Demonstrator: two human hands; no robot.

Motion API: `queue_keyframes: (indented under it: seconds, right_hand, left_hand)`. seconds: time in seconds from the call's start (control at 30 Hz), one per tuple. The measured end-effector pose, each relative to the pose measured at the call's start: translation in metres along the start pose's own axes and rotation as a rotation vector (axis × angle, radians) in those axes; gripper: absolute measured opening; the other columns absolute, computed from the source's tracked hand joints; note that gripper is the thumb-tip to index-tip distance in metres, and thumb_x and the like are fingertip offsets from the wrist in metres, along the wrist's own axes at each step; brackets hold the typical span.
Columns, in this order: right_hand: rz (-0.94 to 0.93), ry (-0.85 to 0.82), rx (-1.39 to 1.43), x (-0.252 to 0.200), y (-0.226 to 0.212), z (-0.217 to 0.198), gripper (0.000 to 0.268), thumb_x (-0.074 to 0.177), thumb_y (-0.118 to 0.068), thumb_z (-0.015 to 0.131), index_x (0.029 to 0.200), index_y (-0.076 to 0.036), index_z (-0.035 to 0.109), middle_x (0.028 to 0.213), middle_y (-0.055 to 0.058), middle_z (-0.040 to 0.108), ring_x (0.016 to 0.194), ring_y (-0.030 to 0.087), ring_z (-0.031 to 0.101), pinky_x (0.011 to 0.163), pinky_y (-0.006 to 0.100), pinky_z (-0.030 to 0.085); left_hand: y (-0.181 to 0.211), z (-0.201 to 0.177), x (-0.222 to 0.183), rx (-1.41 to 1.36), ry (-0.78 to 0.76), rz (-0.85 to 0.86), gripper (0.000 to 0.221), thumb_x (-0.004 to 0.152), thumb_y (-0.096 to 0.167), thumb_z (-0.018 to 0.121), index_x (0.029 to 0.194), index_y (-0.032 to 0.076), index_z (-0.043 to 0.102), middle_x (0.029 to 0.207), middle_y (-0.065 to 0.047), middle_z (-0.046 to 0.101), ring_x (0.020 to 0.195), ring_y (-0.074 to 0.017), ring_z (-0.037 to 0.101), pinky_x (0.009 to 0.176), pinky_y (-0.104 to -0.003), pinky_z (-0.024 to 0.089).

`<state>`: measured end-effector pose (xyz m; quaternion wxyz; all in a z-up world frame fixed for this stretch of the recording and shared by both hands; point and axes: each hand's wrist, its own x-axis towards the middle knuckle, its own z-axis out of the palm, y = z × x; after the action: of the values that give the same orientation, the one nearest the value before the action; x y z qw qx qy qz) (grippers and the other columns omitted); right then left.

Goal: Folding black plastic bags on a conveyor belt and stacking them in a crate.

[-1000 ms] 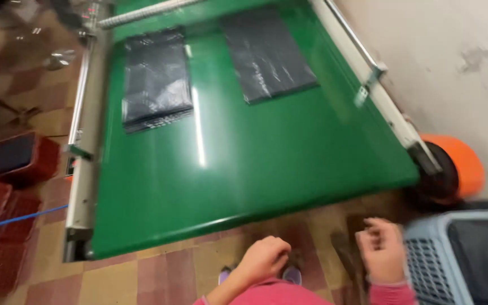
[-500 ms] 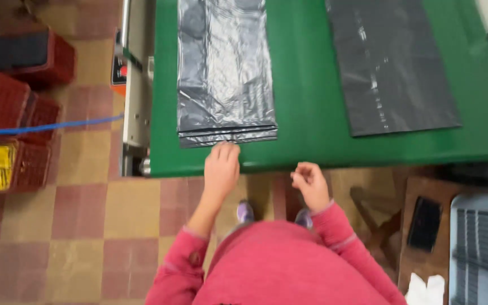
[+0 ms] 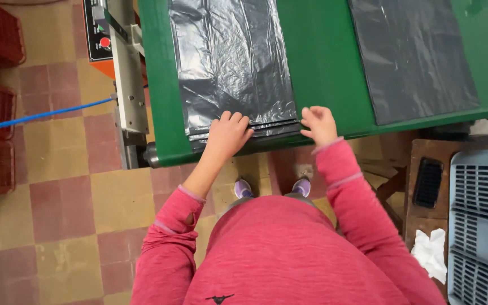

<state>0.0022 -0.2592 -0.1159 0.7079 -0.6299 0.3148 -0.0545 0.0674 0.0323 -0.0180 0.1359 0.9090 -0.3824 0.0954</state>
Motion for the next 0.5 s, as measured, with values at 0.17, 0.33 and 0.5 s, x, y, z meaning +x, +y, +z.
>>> queue_keyframes:
  seconds: [0.17, 0.33, 0.5]
  right_hand:
    - [0.417, -0.044, -0.027, 0.026, -0.038, 0.016, 0.067, 0.09, -0.048, 0.07, 0.138, -0.007, 0.047, 0.124, 0.008, 0.06, 0.1, 0.023, 0.068, 0.076, 0.042, 0.059]
    - [0.515, -0.079, -0.238, 0.043, -0.033, 0.028, 0.075, 0.088, -0.063, 0.068, 0.133, -0.004, 0.055, 0.108, 0.009, 0.065, 0.087, 0.023, 0.062, 0.065, 0.037, 0.044]
    - [0.098, -0.104, -0.79, 0.045, -0.012, 0.042, 0.075, 0.089, -0.06, 0.076, 0.12, 0.008, 0.068, 0.107, 0.023, 0.07, 0.092, 0.035, 0.069, 0.079, 0.042, 0.05]
  left_hand:
    - [-0.011, 0.019, 0.002, 0.105, -0.007, 0.138, 0.018, 0.076, 0.022, 0.071, 0.089, 0.013, 0.062, 0.089, -0.002, 0.058, 0.09, -0.0243, 0.06, 0.061, -0.039, 0.05]
    - [-0.015, 0.032, -0.004, 0.155, 0.041, 0.227, 0.005, 0.082, 0.016, 0.064, 0.083, 0.016, 0.059, 0.085, 0.0, 0.055, 0.087, -0.021, 0.059, 0.06, -0.035, 0.047]
    - [-0.002, 0.027, -0.022, 0.258, 0.16, 0.252, 0.008, 0.083, 0.021, 0.064, 0.083, 0.018, 0.056, 0.082, 0.001, 0.05, 0.082, -0.0195, 0.054, 0.059, -0.035, 0.041]
